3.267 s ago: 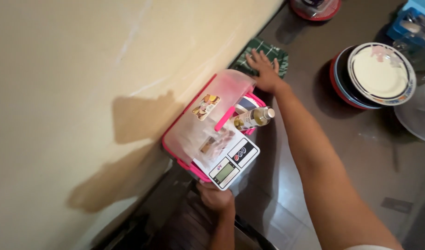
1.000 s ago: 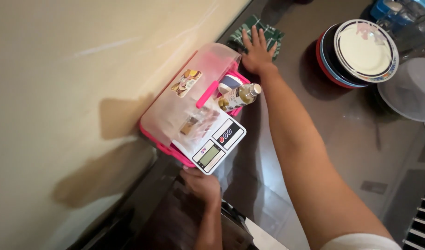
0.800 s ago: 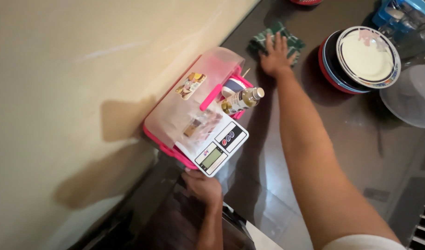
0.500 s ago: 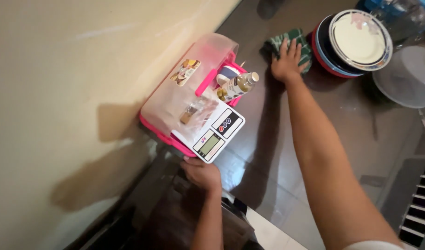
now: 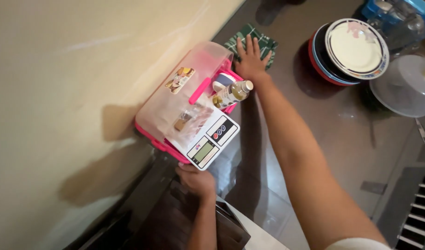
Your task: Wiping a dining table with a cloth.
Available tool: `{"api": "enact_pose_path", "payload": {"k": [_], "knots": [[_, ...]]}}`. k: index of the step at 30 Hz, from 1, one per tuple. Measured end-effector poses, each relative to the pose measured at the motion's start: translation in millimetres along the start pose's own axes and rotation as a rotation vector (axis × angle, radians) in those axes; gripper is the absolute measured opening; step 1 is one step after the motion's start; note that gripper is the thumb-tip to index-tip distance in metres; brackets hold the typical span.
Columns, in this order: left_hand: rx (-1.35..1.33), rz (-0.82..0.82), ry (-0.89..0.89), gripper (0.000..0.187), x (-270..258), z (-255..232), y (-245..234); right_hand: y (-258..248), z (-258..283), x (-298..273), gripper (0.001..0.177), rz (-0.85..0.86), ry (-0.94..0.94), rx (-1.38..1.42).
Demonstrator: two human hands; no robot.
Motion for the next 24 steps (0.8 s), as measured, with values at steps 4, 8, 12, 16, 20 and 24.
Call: {"api": "enact_pose_path", "payload": {"k": [4,8,12,16,20,24], "knots": [[0.085,-0.011,0.032,0.050,-1.5,-3.9,-1.7,-8.2,-23.2,8.7,0.075,0.036,-0.005,0.046],[0.085,-0.022,0.013,0.050,2.8,2.5,2.4,-8.6,-61.8,-0.7,0.079,0.016,0.127,0.031],[0.147,-0.063,0.044,0.051,5.5,17.0,8.1,-4.2,-90.0,-45.3,0.077,-0.019,0.151,0.031],[0.100,-0.004,0.015,0.050,-0.2,-8.3,-4.1,-2.8,-108.9,-140.3,0.082,-0.054,0.070,0.011],[0.092,0.017,-0.018,0.053,1.5,7.3,2.2,-6.9,-135.7,-235.3,0.083,-0.047,0.069,0.038],[0.127,0.012,-0.022,0.055,2.3,0.6,2.0,-3.9,-170.4,-252.9,0.079,-0.055,0.167,0.041]]}}
Point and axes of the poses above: each hand's wrist, its own x-axis towards the middle knuckle, its own y-axis out of the palm, z = x × y, the point moved 8 cm from there along x, towards the middle knuckle, and after that the axes turned 2 degrees about -x, right-handed, at the moved point
